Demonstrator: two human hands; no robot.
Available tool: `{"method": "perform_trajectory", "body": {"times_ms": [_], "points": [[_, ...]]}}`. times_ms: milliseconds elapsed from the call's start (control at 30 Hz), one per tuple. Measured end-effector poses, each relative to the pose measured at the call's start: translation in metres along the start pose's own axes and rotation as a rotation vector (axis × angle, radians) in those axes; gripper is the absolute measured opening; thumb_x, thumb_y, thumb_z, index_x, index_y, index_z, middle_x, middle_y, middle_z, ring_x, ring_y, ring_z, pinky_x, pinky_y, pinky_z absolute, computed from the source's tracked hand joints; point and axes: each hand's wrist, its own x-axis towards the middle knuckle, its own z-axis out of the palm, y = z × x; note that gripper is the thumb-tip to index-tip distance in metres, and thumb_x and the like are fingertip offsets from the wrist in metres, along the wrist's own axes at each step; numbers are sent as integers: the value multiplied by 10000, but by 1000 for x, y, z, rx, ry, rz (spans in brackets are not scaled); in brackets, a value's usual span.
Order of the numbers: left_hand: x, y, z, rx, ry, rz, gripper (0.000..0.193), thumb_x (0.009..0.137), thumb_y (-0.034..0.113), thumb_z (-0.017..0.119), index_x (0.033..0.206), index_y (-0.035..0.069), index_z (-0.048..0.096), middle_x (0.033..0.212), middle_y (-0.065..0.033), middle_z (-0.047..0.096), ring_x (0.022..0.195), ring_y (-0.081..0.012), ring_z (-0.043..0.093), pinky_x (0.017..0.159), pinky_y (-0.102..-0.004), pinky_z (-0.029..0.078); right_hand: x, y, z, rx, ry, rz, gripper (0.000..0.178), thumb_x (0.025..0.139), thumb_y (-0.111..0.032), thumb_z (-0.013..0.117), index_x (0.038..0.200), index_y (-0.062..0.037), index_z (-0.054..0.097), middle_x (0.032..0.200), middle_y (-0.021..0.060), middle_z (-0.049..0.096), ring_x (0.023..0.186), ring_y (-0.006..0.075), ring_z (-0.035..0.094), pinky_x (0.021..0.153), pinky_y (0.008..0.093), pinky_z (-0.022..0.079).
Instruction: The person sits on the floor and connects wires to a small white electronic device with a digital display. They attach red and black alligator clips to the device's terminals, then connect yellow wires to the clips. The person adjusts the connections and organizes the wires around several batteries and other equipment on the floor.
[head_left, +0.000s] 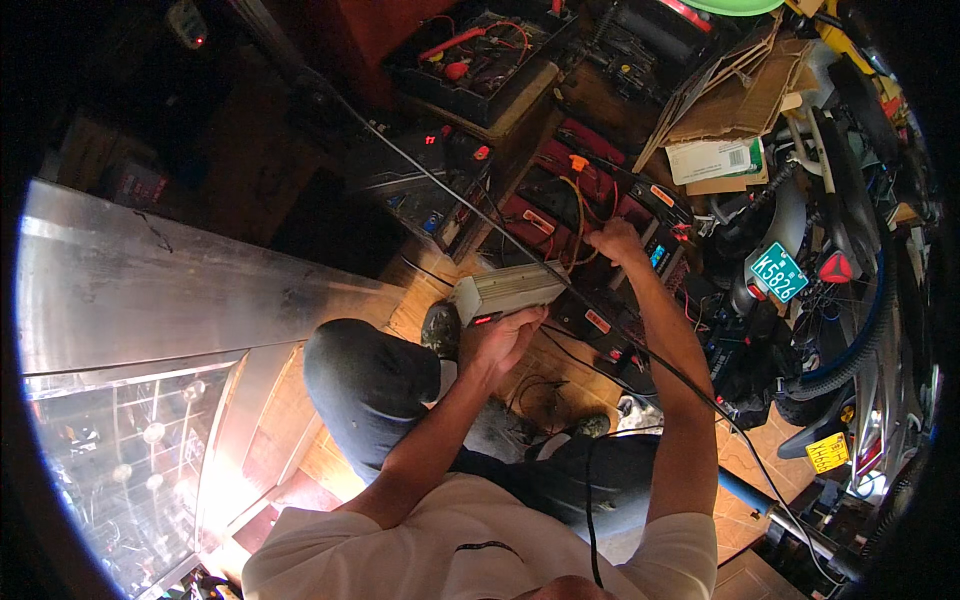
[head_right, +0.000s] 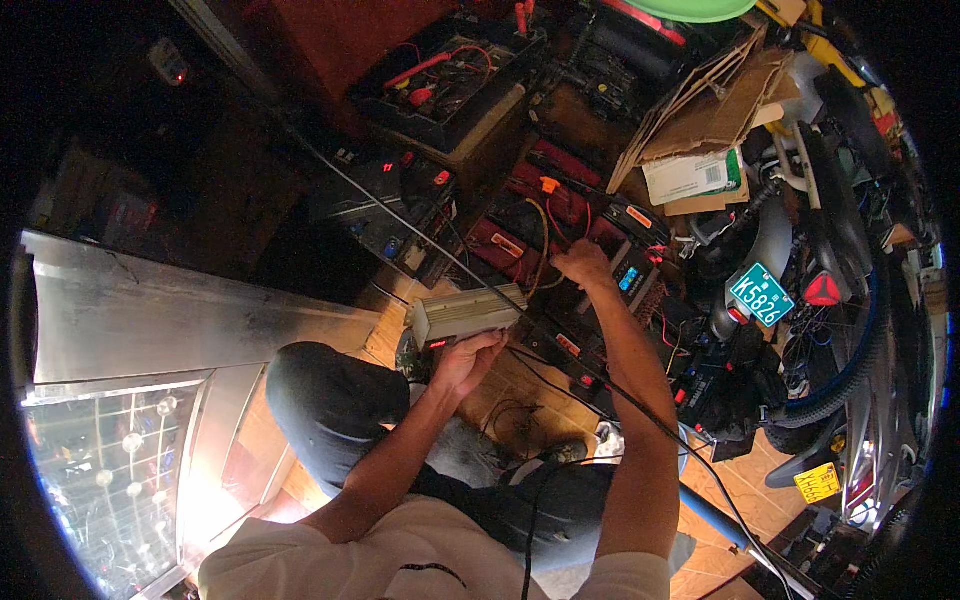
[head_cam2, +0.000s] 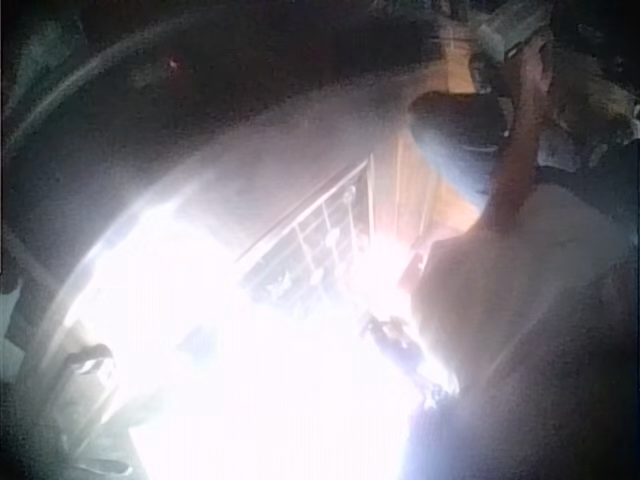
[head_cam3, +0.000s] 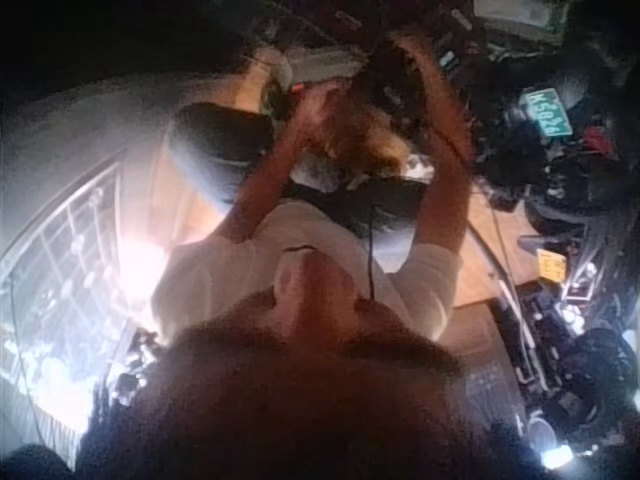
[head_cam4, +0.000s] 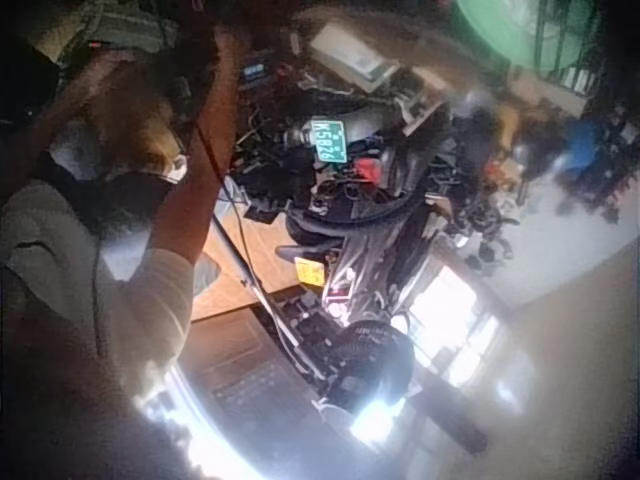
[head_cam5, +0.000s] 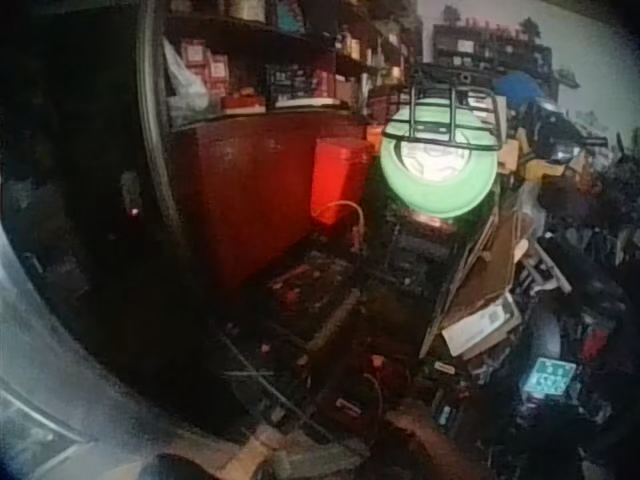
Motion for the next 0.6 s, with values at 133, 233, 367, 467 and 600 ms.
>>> {"method": "perform_trajectory", "body": {"times_ms": [133, 233, 367, 467, 600], "points": [[-2, 10, 24, 60, 48, -17, 297, 868, -1, 646, 1157, 33, 585, 1084, -82, 655, 1055, -224, 629, 868, -312, 527, -10, -3, -7, -121, 208, -149, 525, 740, -473, 735, 993, -15, 696, 970, 252, 681, 913, 381, 678, 789, 483, 542], [-3, 12, 34, 35, 91, -50, 287, 894, 86, 665, 1166, 51, 579, 1093, -59, 645, 1048, -214, 631, 839, -286, 525, -30, -6, -10, -151, 481, -301, 485, 775, -431, 718, 1032, -21, 685, 948, 219, 686, 922, 392, 663, 796, 473, 534], [-10, 2, 36, -23, 103, -36, 336, 903, 185, 688, 1200, 88, 563, 1124, -32, 632, 1064, -210, 623, 824, -263, 521, -65, -18, -6, -151, 691, -614, 395, 849, -363, 663, 1077, -40, 673, 947, 181, 688, 897, 383, 654, 798, 460, 528], [-14, -4, 34, -61, 118, -76, 312, 901, 198, 693, 1174, 109, 574, 1116, -13, 624, 1060, -204, 617, 830, -265, 522, -86, -33, 6, 15, 468, -720, 413, 862, -391, 656, 1091, -47, 667, 974, 161, 680, 916, 360, 639, 782, 432, 527], [-10, -14, 29, -40, 90, -61, 244, 904, 191, 686, 1118, 116, 597, 1048, 9, 641, 992, -175, 634, 837, -291, 521, -104, -59, 25, 33, 338, -870, 537, 861, -528, 612, 1097, -48, 664, 946, 203, 674, 923, 366, 652, 763, 443, 528]]}}
